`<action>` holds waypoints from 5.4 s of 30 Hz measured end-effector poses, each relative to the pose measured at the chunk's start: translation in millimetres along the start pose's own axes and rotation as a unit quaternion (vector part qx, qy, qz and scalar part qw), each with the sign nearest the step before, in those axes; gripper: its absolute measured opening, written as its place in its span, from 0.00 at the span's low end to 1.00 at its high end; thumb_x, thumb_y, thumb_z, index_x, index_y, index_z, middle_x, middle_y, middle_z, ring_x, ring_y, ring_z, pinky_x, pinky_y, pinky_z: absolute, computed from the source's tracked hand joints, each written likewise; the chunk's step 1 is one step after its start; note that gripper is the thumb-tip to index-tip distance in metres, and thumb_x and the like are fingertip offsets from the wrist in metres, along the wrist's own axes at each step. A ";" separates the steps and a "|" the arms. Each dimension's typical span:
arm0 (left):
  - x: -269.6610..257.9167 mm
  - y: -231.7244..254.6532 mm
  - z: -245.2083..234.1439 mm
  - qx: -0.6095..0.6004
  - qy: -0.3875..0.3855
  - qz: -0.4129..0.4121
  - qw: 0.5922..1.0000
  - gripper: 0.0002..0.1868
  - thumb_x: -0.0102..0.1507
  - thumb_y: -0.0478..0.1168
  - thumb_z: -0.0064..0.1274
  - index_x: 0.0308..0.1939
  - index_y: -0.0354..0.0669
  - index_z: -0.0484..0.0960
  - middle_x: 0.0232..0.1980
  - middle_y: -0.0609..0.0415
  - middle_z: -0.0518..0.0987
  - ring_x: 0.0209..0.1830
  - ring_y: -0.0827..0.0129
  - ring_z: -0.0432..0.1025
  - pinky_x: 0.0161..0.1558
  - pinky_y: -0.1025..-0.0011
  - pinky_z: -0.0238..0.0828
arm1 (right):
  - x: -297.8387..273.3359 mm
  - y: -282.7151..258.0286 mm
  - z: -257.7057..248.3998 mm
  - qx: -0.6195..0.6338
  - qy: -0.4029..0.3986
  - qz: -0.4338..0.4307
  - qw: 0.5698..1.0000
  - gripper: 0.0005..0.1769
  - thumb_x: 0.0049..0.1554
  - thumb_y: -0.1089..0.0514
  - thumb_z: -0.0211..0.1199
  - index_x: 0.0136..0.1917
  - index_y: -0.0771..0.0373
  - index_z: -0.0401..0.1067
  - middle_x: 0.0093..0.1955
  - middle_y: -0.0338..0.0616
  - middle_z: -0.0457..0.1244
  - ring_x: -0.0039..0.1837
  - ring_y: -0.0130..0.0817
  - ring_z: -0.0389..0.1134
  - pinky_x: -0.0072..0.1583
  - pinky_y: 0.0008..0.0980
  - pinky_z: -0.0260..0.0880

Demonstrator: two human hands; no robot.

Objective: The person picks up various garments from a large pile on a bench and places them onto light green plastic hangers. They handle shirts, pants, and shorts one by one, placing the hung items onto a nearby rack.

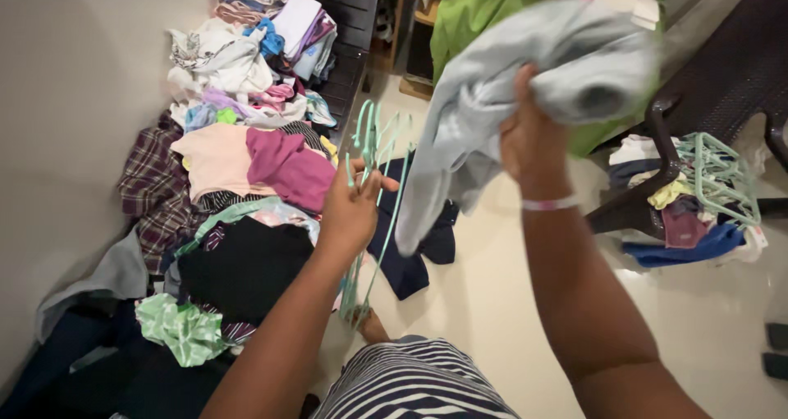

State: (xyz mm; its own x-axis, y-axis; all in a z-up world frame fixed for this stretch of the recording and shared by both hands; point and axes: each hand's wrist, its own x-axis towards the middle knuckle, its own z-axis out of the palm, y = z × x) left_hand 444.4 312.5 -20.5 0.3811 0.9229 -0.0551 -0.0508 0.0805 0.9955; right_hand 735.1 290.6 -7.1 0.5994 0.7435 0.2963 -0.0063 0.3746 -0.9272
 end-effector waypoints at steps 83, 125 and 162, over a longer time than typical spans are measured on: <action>-538.9 -60.1 -299.1 0.020 0.584 -0.139 0.799 0.20 0.54 0.36 0.66 0.48 0.38 0.78 0.37 0.54 0.82 0.33 0.74 0.76 0.35 0.72 0.75 | -594.6 12.9 409.1 0.061 -0.621 0.472 0.624 0.12 0.60 0.62 0.56 0.55 0.68 0.73 0.47 0.37 0.67 0.49 0.30 0.75 0.49 0.33 0.78; -392.5 86.3 -236.9 0.097 0.371 -0.106 0.917 0.15 0.70 0.40 0.48 0.55 0.36 0.82 0.29 0.49 0.78 0.22 0.70 0.67 0.27 0.69 0.66 | -282.2 90.9 407.3 -0.145 -0.338 -0.113 0.923 0.03 0.56 0.67 0.60 0.45 0.64 0.70 0.41 0.48 0.70 0.45 0.36 0.74 0.50 0.35 0.74; -187.9 37.1 -123.7 0.133 0.004 0.130 0.983 0.42 0.49 0.36 0.71 0.63 0.38 0.66 0.56 0.49 0.77 0.52 0.70 0.73 0.49 0.69 0.79 | -110.4 -185.3 130.1 0.003 -0.324 -0.299 0.898 0.14 0.61 0.74 0.65 0.58 0.64 0.73 0.41 0.34 0.61 0.37 0.16 0.57 0.42 0.18 0.58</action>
State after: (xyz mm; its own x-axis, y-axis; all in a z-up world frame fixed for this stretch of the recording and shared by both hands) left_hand 256.8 188.7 17.2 0.3792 0.9027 0.2034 0.0988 -0.2581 0.9611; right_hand 565.9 211.2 161.8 -0.0948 0.5743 0.8131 0.1551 0.8154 -0.5578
